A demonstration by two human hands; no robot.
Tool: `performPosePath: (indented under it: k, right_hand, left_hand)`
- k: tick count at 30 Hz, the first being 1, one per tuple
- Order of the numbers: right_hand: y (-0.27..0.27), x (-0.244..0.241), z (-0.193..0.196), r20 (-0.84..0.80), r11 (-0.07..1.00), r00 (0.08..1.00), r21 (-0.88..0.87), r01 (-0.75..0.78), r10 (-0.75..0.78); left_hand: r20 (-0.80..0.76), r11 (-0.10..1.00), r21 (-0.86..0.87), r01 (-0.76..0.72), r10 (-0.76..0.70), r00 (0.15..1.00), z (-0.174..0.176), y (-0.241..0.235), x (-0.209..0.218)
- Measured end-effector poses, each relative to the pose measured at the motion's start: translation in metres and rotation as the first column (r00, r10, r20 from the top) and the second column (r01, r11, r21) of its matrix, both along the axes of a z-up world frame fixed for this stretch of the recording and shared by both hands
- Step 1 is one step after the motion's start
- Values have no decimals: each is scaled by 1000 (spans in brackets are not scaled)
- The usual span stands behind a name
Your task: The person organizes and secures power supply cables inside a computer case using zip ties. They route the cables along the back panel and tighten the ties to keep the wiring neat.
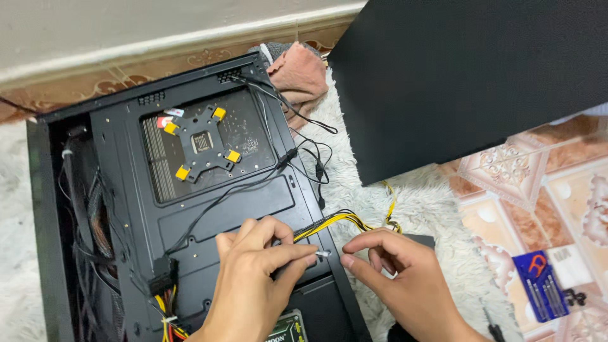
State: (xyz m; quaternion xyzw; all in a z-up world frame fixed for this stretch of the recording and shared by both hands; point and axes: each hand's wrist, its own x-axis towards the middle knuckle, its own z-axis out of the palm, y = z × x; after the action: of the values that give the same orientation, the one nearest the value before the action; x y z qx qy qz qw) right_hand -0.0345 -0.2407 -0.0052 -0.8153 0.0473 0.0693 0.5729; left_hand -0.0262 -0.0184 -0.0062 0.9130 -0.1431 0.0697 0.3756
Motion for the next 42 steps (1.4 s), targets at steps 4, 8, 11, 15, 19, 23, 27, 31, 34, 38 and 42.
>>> performPosePath:
  k: [4, 8, 11, 15, 19, 23, 27, 31, 34, 38, 42]
  right_hand:
    - [-2, 2, 1, 20, 1000, 1000, -9, 16, -16]
    - [-4, 3, 1, 31, 999, 1000, -46, -4, 6]
    - [-3, 4, 3, 69, 999, 997, -41, -18, 21]
    - [-4, 5, 8, 20, 999, 1000, -42, 5, -4]
    - [-5, 7, 5, 31, 998, 1000, -58, 0, 2]
    - [-4, 7, 5, 102, 998, 994, -47, -34, 39]
    - [-5, 7, 10, 8, 1000, 1000, 3, -21, 21]
    - [-5, 7, 6, 56, 999, 998, -31, -40, 41]
    - [-5, 8, 3, 93, 996, 994, -75, -57, 64]
    - [-5, 8, 3, 60, 996, 997, -78, -46, 50]
    - [-4, 7, 3, 98, 996, 993, -76, -57, 64]
  left_hand:
    - [-52, 997, 58, 49, -46, 998, 8, 3, 5]
    - [-108, 997, 78, -25, 33, 994, 11, 1, 7]
    - [-110, 995, 80, -67, 76, 991, 8, 0, 7]
    - [-236, 992, 48, -119, 127, 963, 9, -2, 6]
    - [-311, 992, 36, -117, 122, 943, 8, -1, 4]
    - [-209, 993, -1, -122, 119, 971, 3, -3, 0]
    - [-218, 984, -9, -176, 170, 961, -2, -6, -2]
    - [-235, 984, -19, -176, 167, 958, -4, -6, -1]
    - [-178, 981, 4, -195, 193, 965, -9, -3, -5]
    - [-169, 969, 7, -245, 243, 955, -11, -2, -6]
    - [-142, 970, 34, -240, 243, 960, -14, -1, -6]
